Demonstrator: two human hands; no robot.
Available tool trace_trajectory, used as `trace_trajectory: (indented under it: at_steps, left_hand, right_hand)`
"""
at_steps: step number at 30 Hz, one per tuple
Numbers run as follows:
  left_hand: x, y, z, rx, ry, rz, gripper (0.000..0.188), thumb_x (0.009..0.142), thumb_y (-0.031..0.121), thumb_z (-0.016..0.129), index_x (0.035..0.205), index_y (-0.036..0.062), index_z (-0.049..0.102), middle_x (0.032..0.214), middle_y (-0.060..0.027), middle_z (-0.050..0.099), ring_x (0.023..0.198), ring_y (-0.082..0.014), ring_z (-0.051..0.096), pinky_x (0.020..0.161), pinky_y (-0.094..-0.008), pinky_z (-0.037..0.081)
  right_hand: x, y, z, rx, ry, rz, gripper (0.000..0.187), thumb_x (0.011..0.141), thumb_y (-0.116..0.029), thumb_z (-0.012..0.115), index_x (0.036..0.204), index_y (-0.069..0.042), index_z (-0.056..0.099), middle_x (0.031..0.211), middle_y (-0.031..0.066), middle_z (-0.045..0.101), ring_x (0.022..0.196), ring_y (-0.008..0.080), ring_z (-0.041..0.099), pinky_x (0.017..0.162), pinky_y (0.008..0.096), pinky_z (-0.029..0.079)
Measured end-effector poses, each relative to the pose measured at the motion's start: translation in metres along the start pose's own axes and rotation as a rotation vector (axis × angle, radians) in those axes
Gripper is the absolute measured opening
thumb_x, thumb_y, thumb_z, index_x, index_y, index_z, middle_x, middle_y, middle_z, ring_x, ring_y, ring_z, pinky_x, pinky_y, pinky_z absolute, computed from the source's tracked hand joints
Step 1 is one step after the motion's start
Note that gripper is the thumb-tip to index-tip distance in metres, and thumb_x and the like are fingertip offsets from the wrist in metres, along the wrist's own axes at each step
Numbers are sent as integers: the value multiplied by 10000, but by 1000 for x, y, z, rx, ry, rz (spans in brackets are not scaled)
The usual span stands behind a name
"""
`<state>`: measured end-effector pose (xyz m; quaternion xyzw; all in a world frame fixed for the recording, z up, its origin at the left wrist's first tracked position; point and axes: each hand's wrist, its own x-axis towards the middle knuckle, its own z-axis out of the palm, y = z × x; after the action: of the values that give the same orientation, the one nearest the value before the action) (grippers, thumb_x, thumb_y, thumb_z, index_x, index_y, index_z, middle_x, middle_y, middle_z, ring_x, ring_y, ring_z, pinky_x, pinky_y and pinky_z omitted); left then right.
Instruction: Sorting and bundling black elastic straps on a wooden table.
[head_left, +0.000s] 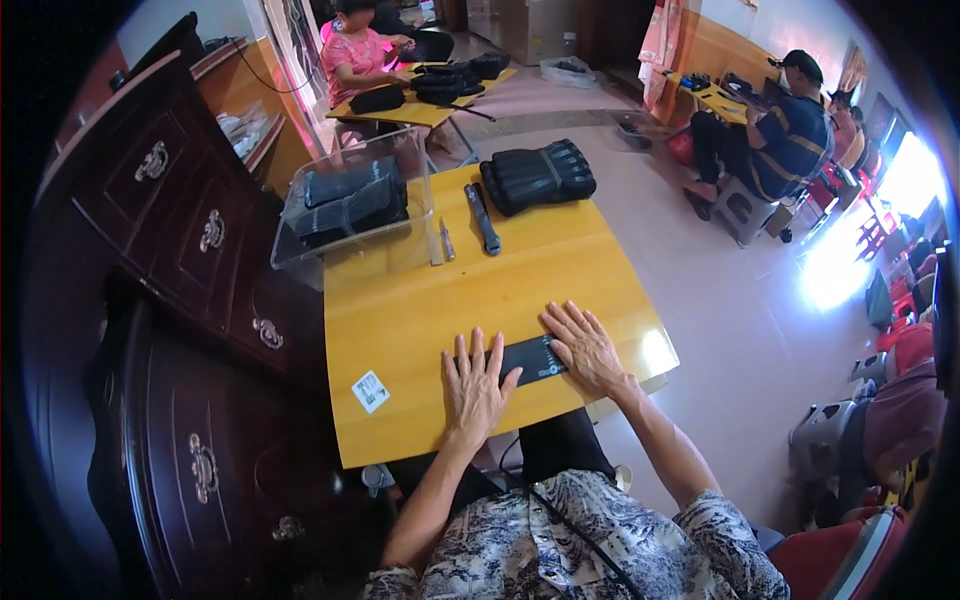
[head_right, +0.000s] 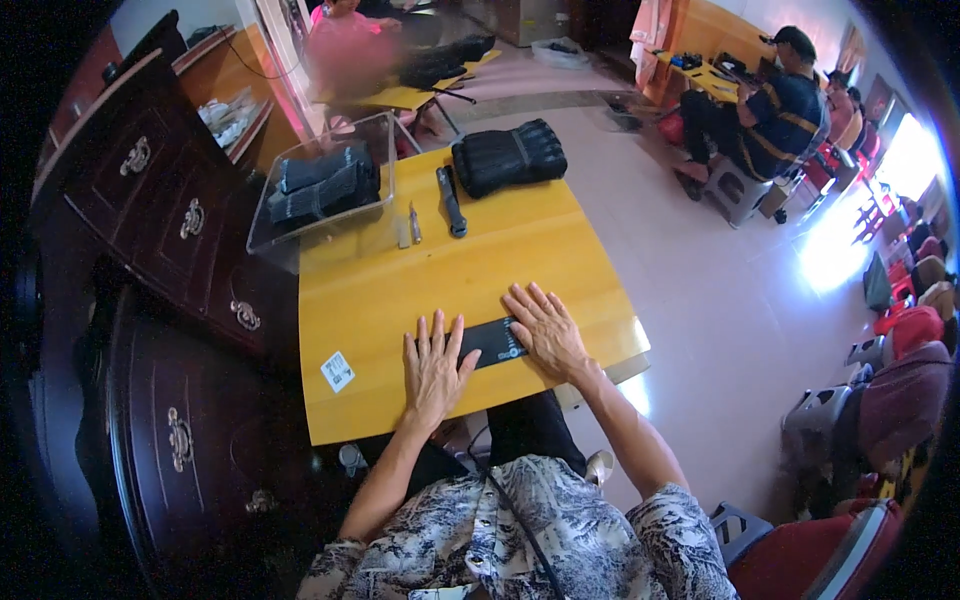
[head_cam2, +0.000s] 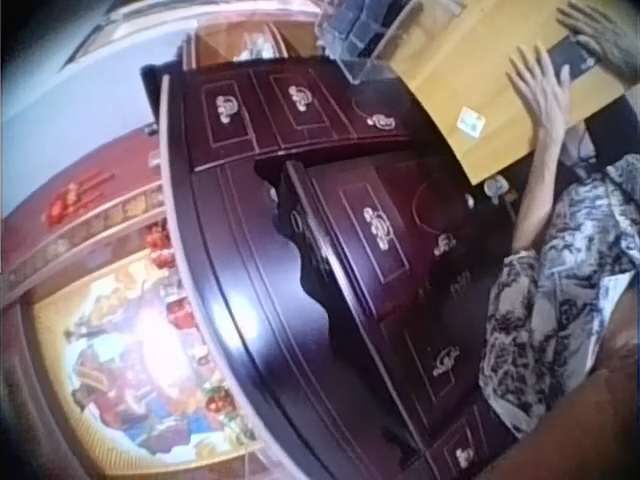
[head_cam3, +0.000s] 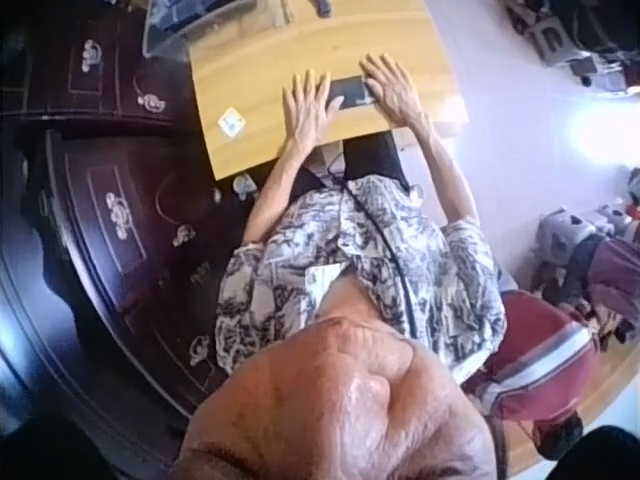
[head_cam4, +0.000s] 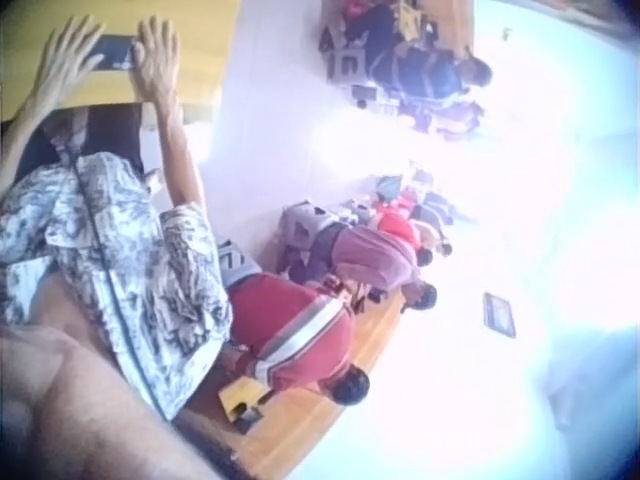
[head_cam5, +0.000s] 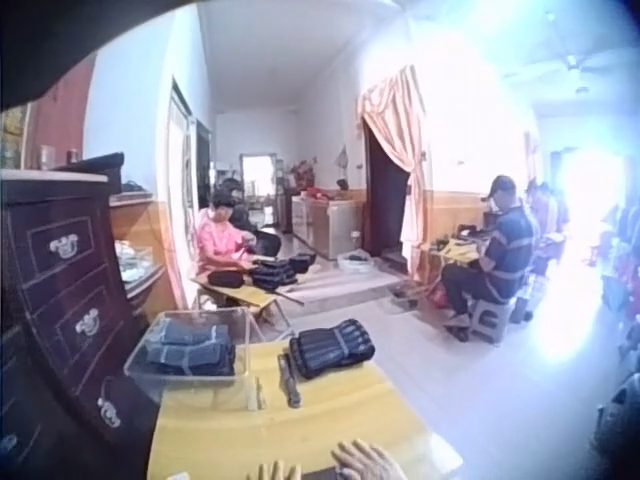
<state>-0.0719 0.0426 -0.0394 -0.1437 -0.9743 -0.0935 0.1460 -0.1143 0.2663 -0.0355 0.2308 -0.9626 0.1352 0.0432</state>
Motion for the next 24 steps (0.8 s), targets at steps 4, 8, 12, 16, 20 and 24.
trace_trajectory:
  at_steps: [4,8,12,16,20,24]
  left_hand:
    - [6,7,-8,-70,-34,-89,609,964,450,458,1449,92,369,1496,-214,310,1386,-406,265,1105,-590,194]
    - [13,1,-6,-72,178,45,594,963,440,461,1412,53,416,1484,-197,347,1392,-369,279,1123,-547,210]
    - [13,-9,12,-122,91,62,580,971,434,450,1415,63,411,1455,-207,393,1367,-372,332,1115,-540,229]
    - [9,-11,14,-41,96,51,582,966,444,455,1423,88,406,1457,-200,395,1369,-352,340,1110,-539,232]
    - [12,-5,15,3,91,16,554,966,444,455,1419,127,419,1476,-177,374,1384,-333,319,1081,-627,206]
    - [17,-2,14,-41,29,-8,547,986,439,404,1448,146,376,1492,-178,350,1395,-341,301,1086,-638,183]
  right_hand:
    - [-4,1,-3,1,26,11,485,1020,-340,336,1469,-157,334,1548,57,279,1443,254,206,1174,417,144]
    - [-7,1,3,5,31,-7,490,1015,-339,351,1470,-159,332,1543,57,292,1443,260,205,1172,417,148]
    - [-8,5,8,-3,64,-23,491,1010,-355,364,1457,-151,353,1530,63,316,1432,269,231,1165,420,169]
    - [-9,-7,-13,51,18,4,518,962,-436,457,1360,-105,472,1445,100,429,1359,293,357,1110,435,283]
    - [-8,-9,-27,124,15,-30,513,863,-361,649,1283,-90,534,1251,118,545,1182,296,488,999,417,399]
    - [16,16,-29,315,-120,-47,528,687,-233,809,1142,-62,600,1052,140,565,1010,333,556,869,394,455]
